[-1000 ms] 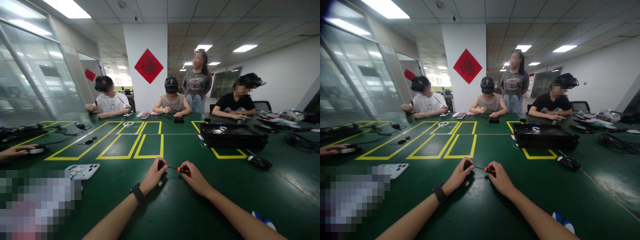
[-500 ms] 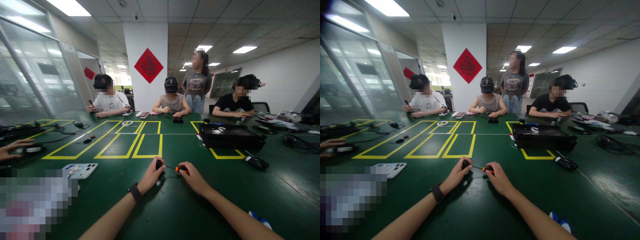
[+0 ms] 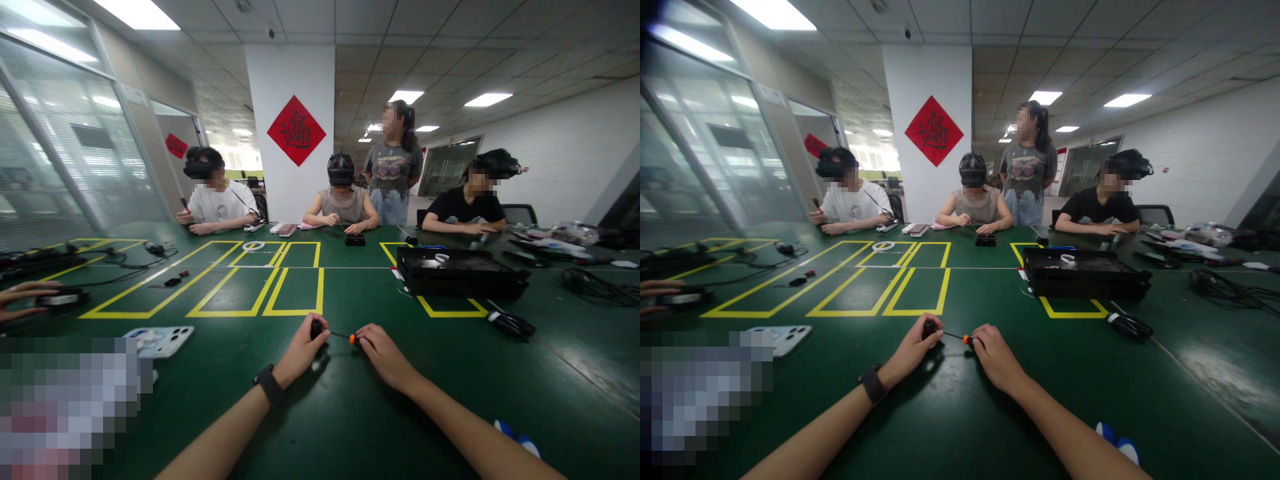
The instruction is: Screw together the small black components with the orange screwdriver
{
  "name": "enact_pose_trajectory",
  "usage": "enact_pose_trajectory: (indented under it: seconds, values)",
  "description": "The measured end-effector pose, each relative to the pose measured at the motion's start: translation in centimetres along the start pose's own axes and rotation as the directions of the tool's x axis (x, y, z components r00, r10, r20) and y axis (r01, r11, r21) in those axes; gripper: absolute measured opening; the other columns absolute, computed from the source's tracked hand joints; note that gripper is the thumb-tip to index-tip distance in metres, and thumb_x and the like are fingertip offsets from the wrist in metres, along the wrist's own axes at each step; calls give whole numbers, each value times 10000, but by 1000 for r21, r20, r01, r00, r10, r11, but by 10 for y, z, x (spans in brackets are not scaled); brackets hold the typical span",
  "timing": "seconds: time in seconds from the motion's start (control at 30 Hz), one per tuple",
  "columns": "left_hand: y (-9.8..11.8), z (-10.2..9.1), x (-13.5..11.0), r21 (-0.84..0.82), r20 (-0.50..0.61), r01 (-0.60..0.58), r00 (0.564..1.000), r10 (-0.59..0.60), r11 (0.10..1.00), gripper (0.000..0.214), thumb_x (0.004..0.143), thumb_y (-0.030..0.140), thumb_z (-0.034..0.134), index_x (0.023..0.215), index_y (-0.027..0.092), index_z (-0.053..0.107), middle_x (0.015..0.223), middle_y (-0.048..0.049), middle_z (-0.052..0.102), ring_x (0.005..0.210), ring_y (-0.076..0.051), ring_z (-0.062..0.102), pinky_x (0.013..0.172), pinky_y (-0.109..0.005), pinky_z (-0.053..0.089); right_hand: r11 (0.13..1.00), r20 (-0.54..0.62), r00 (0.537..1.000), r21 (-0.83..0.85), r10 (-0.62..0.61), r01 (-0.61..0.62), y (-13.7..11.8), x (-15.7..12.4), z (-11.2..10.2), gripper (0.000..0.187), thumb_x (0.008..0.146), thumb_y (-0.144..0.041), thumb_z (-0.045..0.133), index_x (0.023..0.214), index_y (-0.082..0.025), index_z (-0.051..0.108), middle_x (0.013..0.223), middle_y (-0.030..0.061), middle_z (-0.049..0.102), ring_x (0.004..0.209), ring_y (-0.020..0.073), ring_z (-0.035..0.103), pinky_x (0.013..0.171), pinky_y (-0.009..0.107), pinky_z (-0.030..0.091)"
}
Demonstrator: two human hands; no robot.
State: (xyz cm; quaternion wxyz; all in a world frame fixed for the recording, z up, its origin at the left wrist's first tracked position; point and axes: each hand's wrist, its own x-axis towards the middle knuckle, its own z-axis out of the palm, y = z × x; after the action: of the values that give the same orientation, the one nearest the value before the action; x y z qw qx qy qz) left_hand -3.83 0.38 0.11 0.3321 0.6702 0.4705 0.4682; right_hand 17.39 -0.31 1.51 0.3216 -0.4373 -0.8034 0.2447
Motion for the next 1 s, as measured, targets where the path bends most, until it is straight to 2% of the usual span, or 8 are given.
enact_pose_trajectory:
  seconds: [0.1, 0.17, 0.37, 0.47, 0.57, 0.73, 0.87, 1.0]
  values:
    - [0, 0, 0, -9, -4, 4, 1000, -4, 1000, 132, 757, 216, 514, 884, 188, 490, 881, -20, 542, 822, -154, 500, 792, -285, 385, 1000, -16, 1000, 7, 7, -7, 0, 0, 0, 156, 833, -224, 455, 931, -190, 572, 961, 46, 555, 929, 170, 503, 856, 307, 389]
    - [1, 0, 0, -15, 4, -8, 1000, 8, 1000, 134, 750, 203, 514, 881, 187, 489, 883, -19, 542, 828, -153, 500, 798, -285, 384, 1000, -24, 999, 10, 24, -23, 1, 0, 0, 180, 788, -228, 527, 963, -192, 554, 970, 42, 554, 921, 173, 504, 837, 301, 398]
    - [1, 0, 0, -16, 15, -18, 1000, 19, 1000, 141, 744, 156, 492, 881, 189, 478, 886, -15, 533, 833, -150, 497, 802, -286, 384, 1000, 12, 1000, 4, -9, 9, 2, 0, 0, 245, 884, -230, 355, 920, -185, 593, 972, 58, 554, 963, 170, 493, 895, 322, 367]
    - [0, 1, 0, -20, 6, -19, 1000, 19, 1000, 138, 743, 145, 488, 874, 187, 479, 875, -17, 532, 827, -150, 496, 795, -284, 389, 1000, -8, 1000, 11, 1, -1, 0, 0, -1, 155, 829, -205, 453, 928, -191, 571, 961, 47, 553, 932, 171, 501, 857, 316, 390]
    - [-1, 1, 0, -22, 7, -29, 1000, 30, 999, 130, 746, 149, 484, 870, 187, 481, 874, -17, 531, 836, -150, 495, 799, -281, 389, 999, -16, 999, 23, 36, -36, -3, -1, -2, 184, 769, -202, 534, 952, -197, 550, 971, 41, 548, 919, 175, 504, 834, 311, 405]
    - [0, 0, 0, -17, 17, -37, 999, 38, 999, 137, 749, 146, 478, 879, 189, 484, 886, -15, 532, 848, -150, 499, 804, -279, 387, 1000, 19, 1000, 12, 10, -11, 0, 1, -2, 223, 872, -227, 372, 899, -188, 590, 951, 54, 554, 943, 170, 501, 876, 323, 381]
    - [-1, -1, 0, -5, 14, -33, 999, 33, 999, 126, 754, 158, 483, 876, 191, 489, 879, -13, 539, 837, -150, 500, 794, -278, 385, 1000, -15, 1000, 19, -2, 2, 2, 0, -1, 140, 814, -207, 479, 921, -187, 567, 958, 45, 552, 933, 169, 504, 858, 305, 392]
    - [-1, 0, 0, -5, 25, -37, 999, 37, 999, 120, 754, 164, 493, 871, 188, 485, 876, -15, 539, 831, -150, 503, 788, -276, 386, 999, -10, 999, 34, 37, -37, 0, -1, -3, 225, 800, -229, 502, 1020, -191, 539, 1025, 54, 539, 969, 174, 501, 870, 310, 389]
